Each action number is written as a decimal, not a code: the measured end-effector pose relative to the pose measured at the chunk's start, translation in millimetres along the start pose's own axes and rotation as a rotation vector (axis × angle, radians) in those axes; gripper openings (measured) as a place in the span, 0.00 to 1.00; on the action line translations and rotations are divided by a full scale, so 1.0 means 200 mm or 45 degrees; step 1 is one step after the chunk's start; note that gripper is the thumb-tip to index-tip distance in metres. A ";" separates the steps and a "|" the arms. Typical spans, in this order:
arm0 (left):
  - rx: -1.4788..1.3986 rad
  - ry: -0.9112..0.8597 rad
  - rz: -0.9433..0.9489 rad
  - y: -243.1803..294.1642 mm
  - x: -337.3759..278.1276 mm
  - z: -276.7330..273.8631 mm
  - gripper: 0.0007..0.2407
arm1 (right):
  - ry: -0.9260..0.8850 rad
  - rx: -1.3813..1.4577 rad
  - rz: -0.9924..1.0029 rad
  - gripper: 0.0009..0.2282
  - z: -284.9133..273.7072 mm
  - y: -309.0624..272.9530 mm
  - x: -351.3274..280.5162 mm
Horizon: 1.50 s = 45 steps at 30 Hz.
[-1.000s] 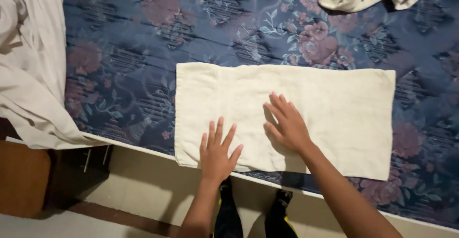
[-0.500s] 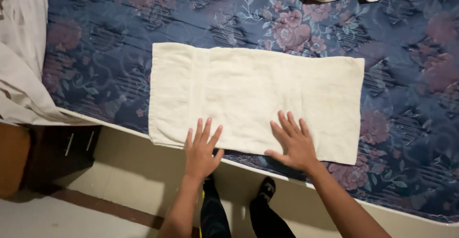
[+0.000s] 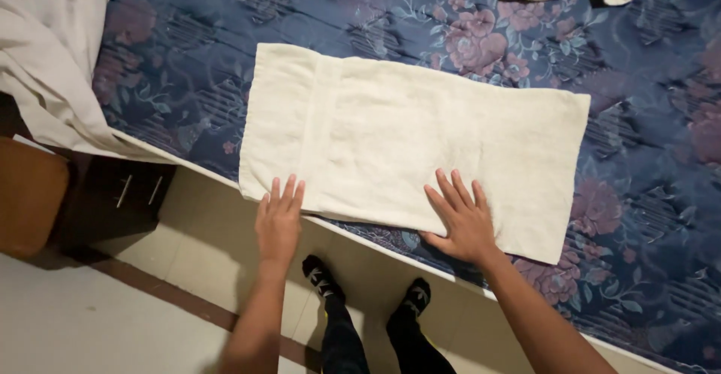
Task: The person folds a white towel on a bed, smoothing it out and folding it into a compact rectangle. They then pick up a second white towel, shake it out, and begin to fold it as well.
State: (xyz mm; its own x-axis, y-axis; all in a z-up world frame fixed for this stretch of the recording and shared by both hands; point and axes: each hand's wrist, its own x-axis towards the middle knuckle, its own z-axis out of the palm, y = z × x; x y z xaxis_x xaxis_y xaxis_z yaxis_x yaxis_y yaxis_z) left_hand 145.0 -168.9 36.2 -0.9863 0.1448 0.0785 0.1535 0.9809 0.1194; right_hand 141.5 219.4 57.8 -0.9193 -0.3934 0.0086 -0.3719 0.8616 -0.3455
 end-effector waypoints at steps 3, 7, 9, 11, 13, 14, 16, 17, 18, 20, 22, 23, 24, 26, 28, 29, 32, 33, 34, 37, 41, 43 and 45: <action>0.116 0.012 -0.061 0.01 -0.05 0.04 0.22 | -0.007 0.006 0.005 0.40 0.00 0.00 0.00; 0.086 -0.025 -0.045 0.24 -0.03 0.00 0.27 | -0.034 0.007 0.019 0.40 -0.03 -0.01 0.00; -0.119 0.013 0.195 0.41 -0.01 -0.04 0.27 | -0.074 0.026 0.025 0.39 -0.05 -0.01 -0.01; -0.309 -0.001 0.250 0.59 0.03 -0.13 0.27 | -0.060 0.130 0.022 0.38 -0.08 -0.02 -0.04; -0.510 -0.021 0.313 0.75 0.06 -0.16 0.26 | -0.043 0.226 0.031 0.36 -0.08 -0.02 -0.10; -0.541 -0.054 0.373 0.82 0.08 -0.15 0.27 | 0.033 0.165 0.046 0.33 -0.06 -0.01 -0.14; -0.586 -0.088 0.454 0.94 0.11 -0.14 0.28 | 0.111 0.089 0.080 0.30 -0.06 0.02 -0.21; -0.595 -0.127 0.471 0.99 0.12 -0.14 0.29 | 0.139 -0.028 0.136 0.30 -0.06 0.04 -0.25; -0.603 -0.167 0.488 1.04 0.13 -0.14 0.30 | 0.165 -0.145 0.192 0.29 -0.07 0.06 -0.29; -0.558 -0.236 0.468 1.08 0.16 -0.12 0.31 | 0.203 -0.196 0.275 0.29 -0.11 0.12 -0.36; -0.507 -0.305 0.445 1.11 0.16 -0.10 0.32 | 0.239 -0.243 0.355 0.29 -0.19 0.18 -0.44; -0.517 -0.311 0.416 1.11 0.15 -0.08 0.33 | 0.164 -0.223 0.453 0.32 -0.24 0.20 -0.46; -0.527 -0.317 0.386 1.10 0.14 -0.06 0.34 | 0.090 -0.201 0.550 0.36 -0.30 0.21 -0.48; -0.523 -0.372 0.375 1.11 0.15 -0.05 0.34 | 0.072 -0.154 0.604 0.37 -0.33 0.26 -0.54; -0.521 -0.422 0.363 1.12 0.14 -0.02 0.34 | 0.057 -0.109 0.654 0.39 -0.33 0.30 -0.59; -0.505 -0.425 0.359 1.12 0.14 -0.01 0.35 | 0.060 -0.109 0.634 0.38 -0.31 0.32 -0.61; -0.454 -0.433 0.363 1.12 0.15 0.03 0.36 | 0.108 -0.085 0.612 0.37 -0.30 0.33 -0.62; -0.426 -0.444 0.357 1.12 0.14 0.04 0.36 | 0.140 -0.060 0.603 0.35 -0.31 0.32 -0.63; -0.421 -0.446 0.371 1.12 0.14 0.04 0.36 | 0.148 -0.057 0.614 0.35 -0.29 0.33 -0.66; -0.397 -0.398 0.408 1.13 0.14 0.03 0.36 | 0.159 -0.223 0.624 0.33 -0.26 0.35 -0.72; -0.401 -0.532 0.394 1.15 0.18 -0.10 0.37 | 0.167 -0.107 0.673 0.33 -0.36 0.30 -0.70; -0.429 -0.538 0.417 1.17 0.20 -0.14 0.37 | 0.201 -0.040 0.688 0.34 -0.38 0.29 -0.69; -0.574 -0.423 0.466 1.19 0.20 -0.16 0.29 | 0.313 -0.026 0.754 0.29 -0.34 0.30 -0.69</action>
State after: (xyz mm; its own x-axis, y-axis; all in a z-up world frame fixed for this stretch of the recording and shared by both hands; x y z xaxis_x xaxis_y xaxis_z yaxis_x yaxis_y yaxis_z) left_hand 143.2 66.1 100.2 -0.8209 0.5609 -0.1075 0.4204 0.7210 0.5509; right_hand 238.1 347.4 100.2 -0.9716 0.2338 0.0371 0.2077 0.9173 -0.3398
